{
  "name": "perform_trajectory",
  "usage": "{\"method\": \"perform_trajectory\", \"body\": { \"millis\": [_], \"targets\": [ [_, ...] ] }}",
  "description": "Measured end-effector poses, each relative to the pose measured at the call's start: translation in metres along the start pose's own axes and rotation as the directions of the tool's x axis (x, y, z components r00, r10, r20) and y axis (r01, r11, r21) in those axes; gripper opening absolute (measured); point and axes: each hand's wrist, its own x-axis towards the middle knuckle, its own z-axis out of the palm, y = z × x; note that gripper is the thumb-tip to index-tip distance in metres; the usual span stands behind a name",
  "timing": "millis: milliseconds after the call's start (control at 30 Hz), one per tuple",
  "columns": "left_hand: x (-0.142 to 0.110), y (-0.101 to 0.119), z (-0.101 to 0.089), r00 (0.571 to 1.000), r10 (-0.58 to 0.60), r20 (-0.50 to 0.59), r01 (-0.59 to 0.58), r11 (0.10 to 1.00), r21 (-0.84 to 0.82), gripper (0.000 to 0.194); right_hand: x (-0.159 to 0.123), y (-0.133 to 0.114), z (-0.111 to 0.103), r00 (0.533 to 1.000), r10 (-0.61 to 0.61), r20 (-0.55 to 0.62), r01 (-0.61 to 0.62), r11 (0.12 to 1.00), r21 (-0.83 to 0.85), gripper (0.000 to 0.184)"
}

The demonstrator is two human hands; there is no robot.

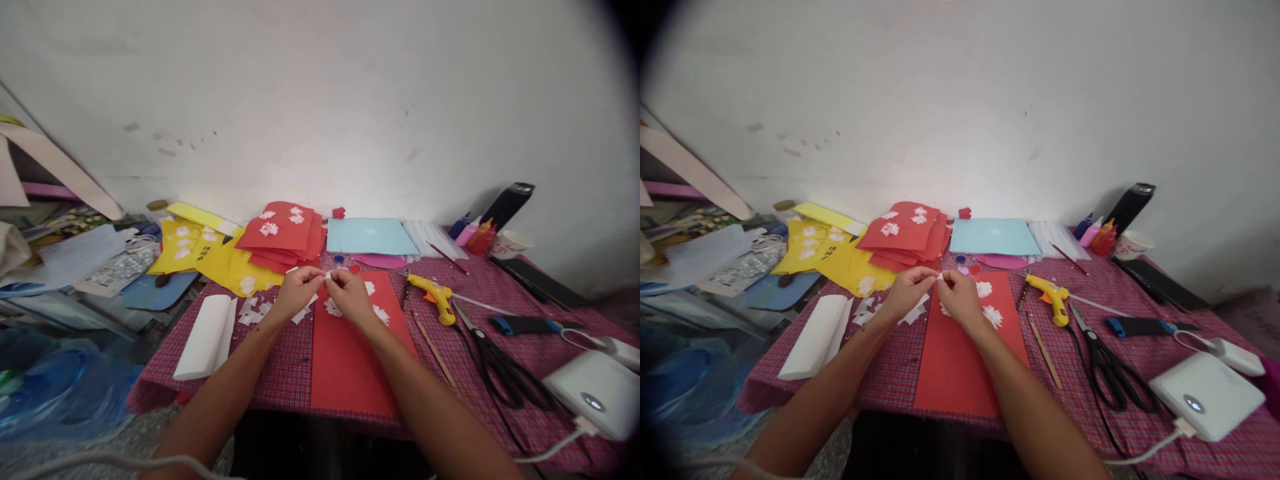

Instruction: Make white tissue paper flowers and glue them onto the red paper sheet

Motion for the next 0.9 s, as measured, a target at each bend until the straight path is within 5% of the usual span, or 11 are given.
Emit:
{"method": "perform_trajectory", "body": {
  "millis": [667,900],
  "targets": [
    [-0.001,0.006,-0.001,0.998,0.064,0.022,-0.066,0.992,0.105,0.023,0.002,0.001,-0.001,0.999,0.045,0.027,-0.05,0.973,0.224,0.014],
    [-0.004,0.011,-0.001,0.993,0.12,0.012,-0.12,0.972,0.201,0.022,0.003,0.002,-0.001,0.999,0.045,0.002,-0.045,0.984,0.172,0.02]
  ]
}}
